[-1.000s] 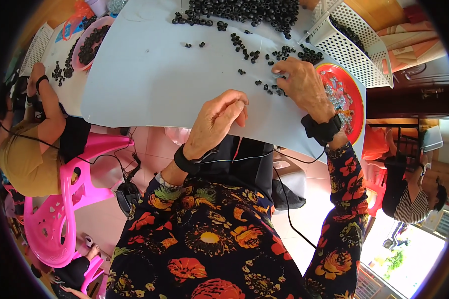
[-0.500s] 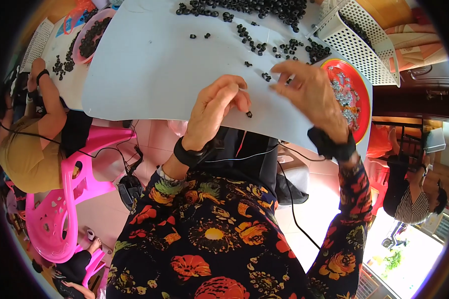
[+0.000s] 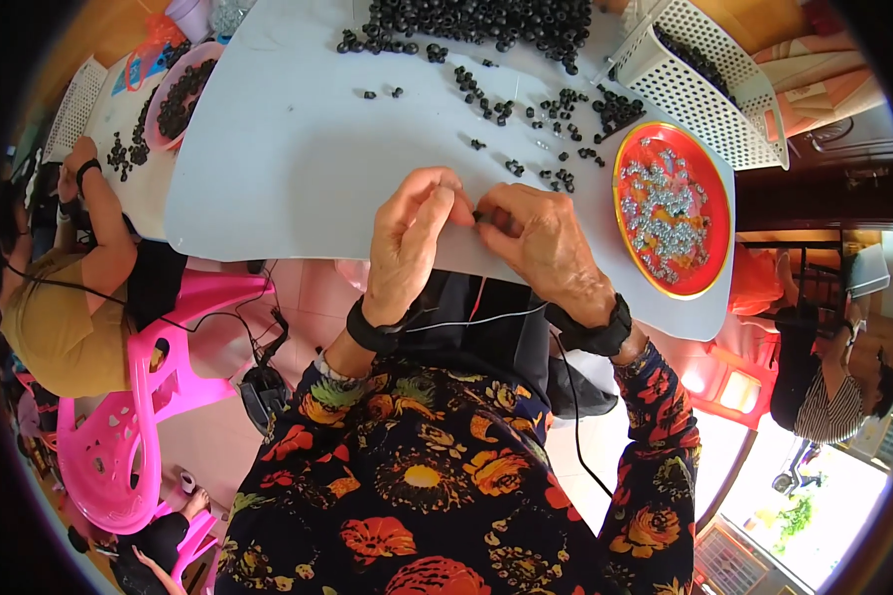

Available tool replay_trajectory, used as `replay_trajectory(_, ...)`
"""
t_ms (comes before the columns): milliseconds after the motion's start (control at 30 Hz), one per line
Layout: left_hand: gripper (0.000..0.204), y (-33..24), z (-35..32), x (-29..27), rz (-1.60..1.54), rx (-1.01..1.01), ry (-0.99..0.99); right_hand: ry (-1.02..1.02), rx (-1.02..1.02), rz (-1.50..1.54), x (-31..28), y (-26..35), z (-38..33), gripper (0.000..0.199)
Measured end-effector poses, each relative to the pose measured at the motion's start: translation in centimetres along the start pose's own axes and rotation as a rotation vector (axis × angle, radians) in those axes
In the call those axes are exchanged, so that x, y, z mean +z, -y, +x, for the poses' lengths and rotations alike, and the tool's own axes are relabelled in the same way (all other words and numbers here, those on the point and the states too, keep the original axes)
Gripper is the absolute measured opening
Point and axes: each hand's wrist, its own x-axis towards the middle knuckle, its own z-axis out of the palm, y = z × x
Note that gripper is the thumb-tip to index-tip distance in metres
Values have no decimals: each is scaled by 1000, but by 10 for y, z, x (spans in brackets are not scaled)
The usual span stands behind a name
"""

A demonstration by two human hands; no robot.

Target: The person picks up a black plastic part and a small metal component by hand, fits the metal component into the black part, and places the assembled unit onto the table, repeating the process several times.

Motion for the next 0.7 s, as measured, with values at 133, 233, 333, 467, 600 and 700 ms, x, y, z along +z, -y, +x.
replay_trajectory(133,19,0,-4,2,120,67,-5,-112,-5,-158,-8,-14,19,13)
replay_trajectory(233,17,-1,-5,1,206,38,41,-145,-22,-317,-16,-14,34,13)
replay_trajectory(333,14,-4,-4,0,378,46,183,-113,0,-450,-23,-9,46,11)
replay_trajectory(467,12,-2,-6,-2,305,33,154,-211,-116,-375,-45,-19,91,12)
replay_trajectory(600,11,1,-4,1,273,127,154,-234,-137,-502,-57,-45,141,22)
replay_trajectory(700,11,-2,-5,1,281,132,156,-172,-178,-514,-52,-56,159,24)
